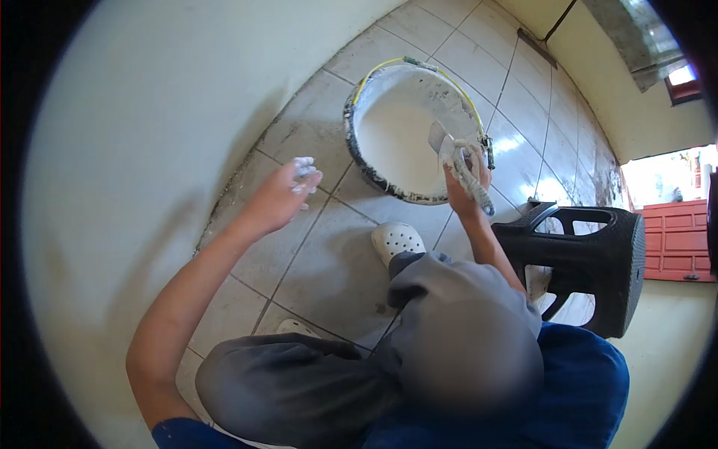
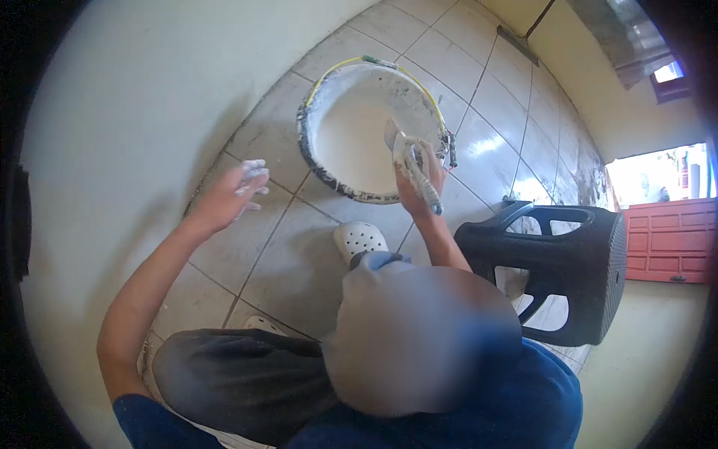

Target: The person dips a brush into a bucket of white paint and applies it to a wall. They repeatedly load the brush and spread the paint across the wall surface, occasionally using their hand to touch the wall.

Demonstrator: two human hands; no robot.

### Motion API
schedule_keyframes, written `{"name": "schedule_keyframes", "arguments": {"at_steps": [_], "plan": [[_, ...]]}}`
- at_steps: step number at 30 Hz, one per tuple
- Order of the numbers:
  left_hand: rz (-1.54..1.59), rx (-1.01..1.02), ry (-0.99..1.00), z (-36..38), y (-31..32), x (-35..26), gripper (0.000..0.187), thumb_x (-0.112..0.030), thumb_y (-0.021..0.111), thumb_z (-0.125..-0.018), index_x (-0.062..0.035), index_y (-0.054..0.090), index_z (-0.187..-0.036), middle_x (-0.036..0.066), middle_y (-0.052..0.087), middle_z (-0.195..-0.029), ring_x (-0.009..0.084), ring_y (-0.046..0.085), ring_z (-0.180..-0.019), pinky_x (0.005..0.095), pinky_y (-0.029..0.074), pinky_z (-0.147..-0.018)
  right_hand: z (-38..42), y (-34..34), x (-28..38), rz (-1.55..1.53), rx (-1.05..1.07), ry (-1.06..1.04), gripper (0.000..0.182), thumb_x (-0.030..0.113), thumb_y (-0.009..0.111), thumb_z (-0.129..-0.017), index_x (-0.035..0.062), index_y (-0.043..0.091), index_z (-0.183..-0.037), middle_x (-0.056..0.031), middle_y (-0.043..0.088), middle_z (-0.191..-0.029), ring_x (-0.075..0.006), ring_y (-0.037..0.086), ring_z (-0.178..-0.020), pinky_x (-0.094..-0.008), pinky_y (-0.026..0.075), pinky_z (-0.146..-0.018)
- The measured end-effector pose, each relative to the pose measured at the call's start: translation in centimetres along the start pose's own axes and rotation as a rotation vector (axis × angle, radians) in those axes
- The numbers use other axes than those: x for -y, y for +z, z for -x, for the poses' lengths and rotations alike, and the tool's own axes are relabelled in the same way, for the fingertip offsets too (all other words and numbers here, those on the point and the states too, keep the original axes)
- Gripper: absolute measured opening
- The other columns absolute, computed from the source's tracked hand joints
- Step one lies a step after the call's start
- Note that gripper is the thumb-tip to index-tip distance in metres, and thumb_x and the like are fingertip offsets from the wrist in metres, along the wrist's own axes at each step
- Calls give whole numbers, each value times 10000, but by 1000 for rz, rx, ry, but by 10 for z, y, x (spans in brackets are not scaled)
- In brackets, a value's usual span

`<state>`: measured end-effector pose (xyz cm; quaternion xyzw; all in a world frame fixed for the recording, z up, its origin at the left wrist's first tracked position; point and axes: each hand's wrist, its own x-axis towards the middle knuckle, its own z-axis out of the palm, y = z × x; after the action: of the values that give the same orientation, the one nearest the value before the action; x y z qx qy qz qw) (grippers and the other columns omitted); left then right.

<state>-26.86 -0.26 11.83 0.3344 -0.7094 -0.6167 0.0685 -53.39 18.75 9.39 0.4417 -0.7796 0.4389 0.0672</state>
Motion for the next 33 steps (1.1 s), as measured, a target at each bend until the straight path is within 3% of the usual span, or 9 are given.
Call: {"name": "schedule_keyframes", "arguments": {"at_steps": [9, 10, 14, 18, 22, 25, 28, 31, 33], "plan": [[-166, -258, -303, -97, 80, -17, 379, -299, 404, -943, 59, 512, -884, 238, 573, -852, 298, 580, -802, 412, 440, -644, -4, 1, -21, -109, -10, 84, 383, 42, 670, -680, -13, 544, -1037, -164, 602, -903, -300, 616, -773, -339, 482, -686], [-142, -258, -298, -99, 81, -10, 380, -297, 400, -944, 62, 512, -888, 250, 572, -856, 323, 575, -803, 425, 425, -661, -9, 0, -21, -56, -58, -28, 333, 51, 691, -697, 24, 562, -1003, -127, 607, -813, -231, 618, -723, -311, 478, -668], [24, -242, -425, -93, 86, -27, 383, -291, 394, -945, 70, 514, -903, 273, 576, -885, 396, 564, -847, 451, 404, -744, -15, 2, -39, -77, -44, -15, 316, 49, 683, -723, 4, 561, -1011, -115, 623, -866, -207, 630, -758, -305, 491, -701], [-53, -311, -319, -98, 97, -13, 385, -294, 401, -942, 72, 520, -942, 281, 578, -930, 413, 558, -921, 462, 413, -777, -22, 7, -52, -128, -82, -9, 339, 62, 679, -715, -6, 562, -1026, -130, 613, -846, -232, 618, -740, -303, 480, -680], [11, -327, -252, -105, 108, -3, 382, -293, 402, -940, 70, 521, -946, 285, 575, -951, 416, 555, -923, 464, 412, -783, -26, 7, -68, 148, -108, -260, 323, 40, 662, -726, -11, 557, -1026, -135, 607, -877, -229, 616, -788, -309, 478, -715], [82, -343, -162, -118, 120, 9, 376, -293, 411, -936, 67, 523, -946, 285, 574, -957, 414, 554, -925, 462, 412, -781, -33, 10, -79, -16, -113, -195, 236, 44, 648, -734, -32, 572, -945, -150, 590, -962, -298, 605, -805, -363, 476, -733], [134, -422, -7, -138, 140, 31, 327, -270, 441, -941, 41, 482, -852, 92, 531, -695, 149, 499, -516, 322, 426, -473, -47, 10, -103, 80, -177, -346, 265, 3, 615, -741, -24, 551, -996, -127, 588, -867, -226, 599, -731, -318, 479, -619], [199, -435, -17, -149, 162, 25, 316, -248, 445, -941, 58, 480, -873, 113, 552, -755, 164, 564, -595, 322, 508, -536, -65, 0, -120, -131, -105, -154, 267, 10, 624, -747, -9, 556, -1005, -102, 597, -837, -177, 590, -701, -300, 479, -610], [199, -406, -29, -145, 167, 17, 309, -237, 445, -942, 67, 480, -895, 122, 562, -780, 174, 596, -650, 329, 551, -588, -76, 0, -134, -35, -105, -246, 291, 9, 634, -744, 9, 561, -1026, -86, 606, -834, -155, 587, -694, -289, 484, -631]]}}
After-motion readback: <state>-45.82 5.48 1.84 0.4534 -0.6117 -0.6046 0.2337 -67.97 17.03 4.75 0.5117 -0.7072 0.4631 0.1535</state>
